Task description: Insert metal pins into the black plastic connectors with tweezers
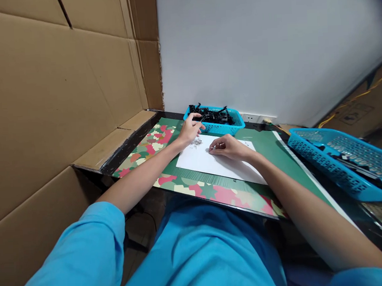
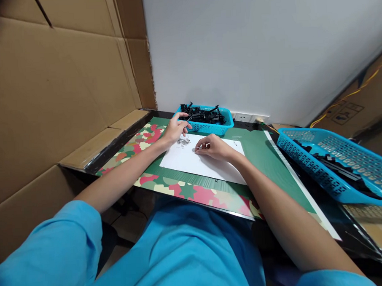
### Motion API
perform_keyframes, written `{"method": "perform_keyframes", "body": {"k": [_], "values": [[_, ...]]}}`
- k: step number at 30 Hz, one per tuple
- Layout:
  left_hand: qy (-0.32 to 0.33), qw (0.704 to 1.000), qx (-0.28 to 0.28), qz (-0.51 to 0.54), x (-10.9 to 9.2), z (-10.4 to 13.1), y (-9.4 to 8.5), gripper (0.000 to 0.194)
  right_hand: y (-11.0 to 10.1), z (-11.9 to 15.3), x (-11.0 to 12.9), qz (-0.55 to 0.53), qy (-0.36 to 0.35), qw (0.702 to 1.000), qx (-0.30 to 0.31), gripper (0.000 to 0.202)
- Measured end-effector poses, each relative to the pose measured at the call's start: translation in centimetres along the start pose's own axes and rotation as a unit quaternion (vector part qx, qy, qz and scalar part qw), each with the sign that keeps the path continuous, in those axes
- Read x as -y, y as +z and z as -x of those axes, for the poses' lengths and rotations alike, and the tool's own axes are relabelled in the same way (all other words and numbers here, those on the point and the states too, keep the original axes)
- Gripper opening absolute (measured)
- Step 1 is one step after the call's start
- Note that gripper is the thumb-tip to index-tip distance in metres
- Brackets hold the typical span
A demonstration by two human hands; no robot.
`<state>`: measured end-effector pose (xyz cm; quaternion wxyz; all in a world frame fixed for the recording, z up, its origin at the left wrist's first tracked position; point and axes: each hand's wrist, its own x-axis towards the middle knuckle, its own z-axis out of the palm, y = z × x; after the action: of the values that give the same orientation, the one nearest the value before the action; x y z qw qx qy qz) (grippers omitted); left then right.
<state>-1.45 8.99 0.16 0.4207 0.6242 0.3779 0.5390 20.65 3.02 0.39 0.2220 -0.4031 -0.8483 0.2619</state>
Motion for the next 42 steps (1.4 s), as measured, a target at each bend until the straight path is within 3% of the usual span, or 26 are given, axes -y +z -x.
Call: {"method": "perform_keyframes", "body": {"k": [9, 14, 17, 20, 25, 32, 42], "values": [[0.007, 0.999, 0.053, 0.005, 0.1, 0.6, 0.5, 0.026, -1.3, 0.6, -0.2, -0.026, -0.001, 0.998, 0.052, 0.031], [-0.003, 0.994, 0.105, 0.018, 0.0, 0.9, 0.7, 0.019, -2.3, 0.8, -0.2, -0.057, 0.001, 0.996, -0.066, 0.037], [-0.001, 0.989, 0.142, 0.047, -0.3, 1.0, 0.8, 0.031, -2.8, 0.9, 0.3, -0.087, -0.009, 0.985, -0.147, 0.042], [-0.029, 0.979, 0.173, 0.1, -1.1, 1.3, 1.0, 0.044, -3.1, 1.0, 0.8, -0.097, -0.017, 0.977, -0.188, 0.043], [-0.079, 0.961, 0.226, 0.14, -2.0, 2.2, 1.4, 0.059, -3.0, 1.1, 1.7, -0.138, -0.032, 0.971, -0.191, 0.043], [-0.095, 0.95, 0.251, 0.156, -2.0, 2.6, 1.8, 0.057, -2.8, 1.2, 2.7, -0.186, -0.039, 0.965, -0.18, 0.047], [-0.112, 0.929, 0.296, 0.193, -1.7, 2.9, 2.2, 0.056, -2.4, 1.5, 3.5, -0.135, -0.038, 0.966, -0.218, 0.057]]}}
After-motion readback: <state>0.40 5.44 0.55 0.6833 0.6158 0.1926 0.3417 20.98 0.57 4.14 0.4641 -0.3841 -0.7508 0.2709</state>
